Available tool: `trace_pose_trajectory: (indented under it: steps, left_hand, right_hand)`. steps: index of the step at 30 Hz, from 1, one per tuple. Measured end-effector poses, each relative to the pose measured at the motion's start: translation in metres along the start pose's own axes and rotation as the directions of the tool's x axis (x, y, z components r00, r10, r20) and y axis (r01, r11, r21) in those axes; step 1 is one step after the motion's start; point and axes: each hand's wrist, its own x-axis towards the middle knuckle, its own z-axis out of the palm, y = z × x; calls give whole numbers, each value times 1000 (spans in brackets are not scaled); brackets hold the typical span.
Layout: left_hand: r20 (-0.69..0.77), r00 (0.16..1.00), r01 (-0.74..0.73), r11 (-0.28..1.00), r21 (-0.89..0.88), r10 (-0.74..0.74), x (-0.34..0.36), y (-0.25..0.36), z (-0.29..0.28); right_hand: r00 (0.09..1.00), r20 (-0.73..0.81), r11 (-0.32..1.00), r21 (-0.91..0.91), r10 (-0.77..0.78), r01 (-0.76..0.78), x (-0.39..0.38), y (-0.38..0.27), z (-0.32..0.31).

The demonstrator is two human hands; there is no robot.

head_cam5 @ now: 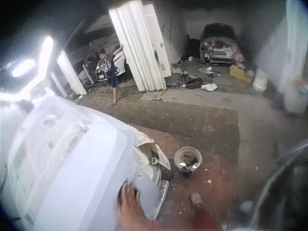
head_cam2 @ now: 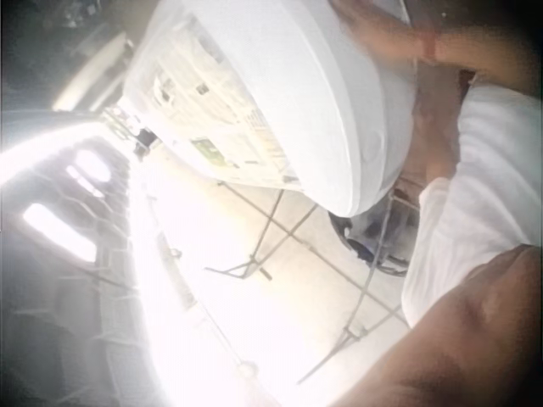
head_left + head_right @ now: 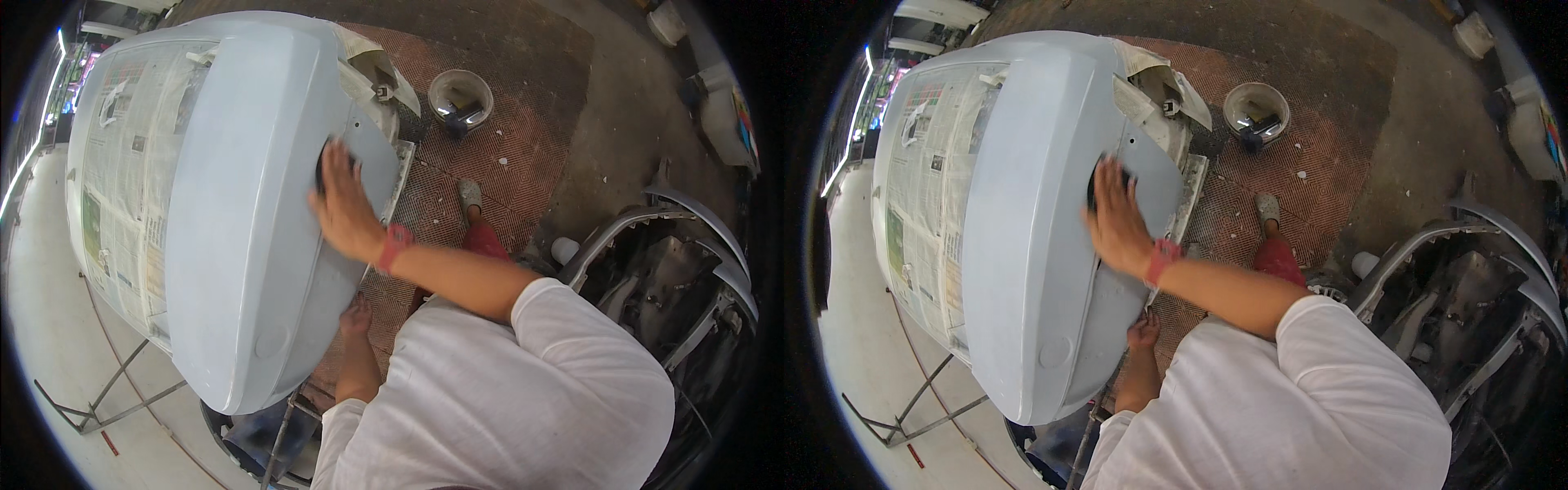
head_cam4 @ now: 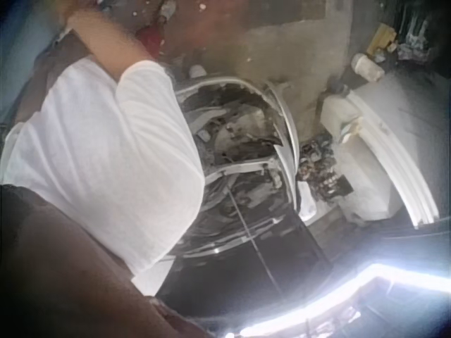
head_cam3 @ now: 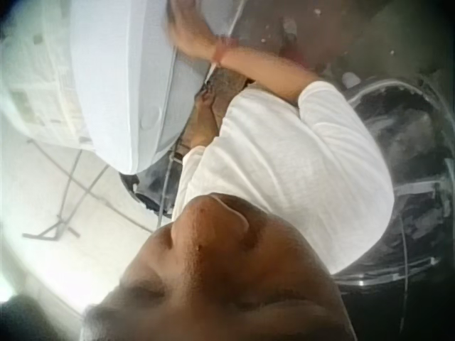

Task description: The person uses a hammer and dolly to tap and smooth a white car bumper, repeatedly checking the surface by hand. They then walk to a bucket, retrieve a sanding block, and sand the bumper surface.

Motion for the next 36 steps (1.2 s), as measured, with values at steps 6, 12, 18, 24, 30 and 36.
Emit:
trace_pose_trajectory:
  steps: [6,12,18,24,30,36]
  left_hand:
    - [-16,1000,0,998,-67,-1,-5,-2,10]
    - [-16,1000,-14,1000,-13,14,-12,-1,7]
    - [-6,999,-54,998,15,54,-14,-6,15]
    - [-26,998,-48,999,18,49,-30,-5,19]
    - [13,1000,-12,1000,-26,12,-29,5,7]
    - [-29,997,-70,998,4,70,-48,-7,20]
  right_hand:
    - [998,-24,998,32,58,-57,22,4,-11]
    - [992,-110,997,66,57,-50,43,13,-11]
    - [999,-45,987,157,29,-21,28,24,-21]
    - [812,155,255,902,563,-349,-40,95,-41]
    - [835,-88,487,843,544,-228,42,88,-95]
    - [793,-321,670,729,518,-141,84,67,-52]
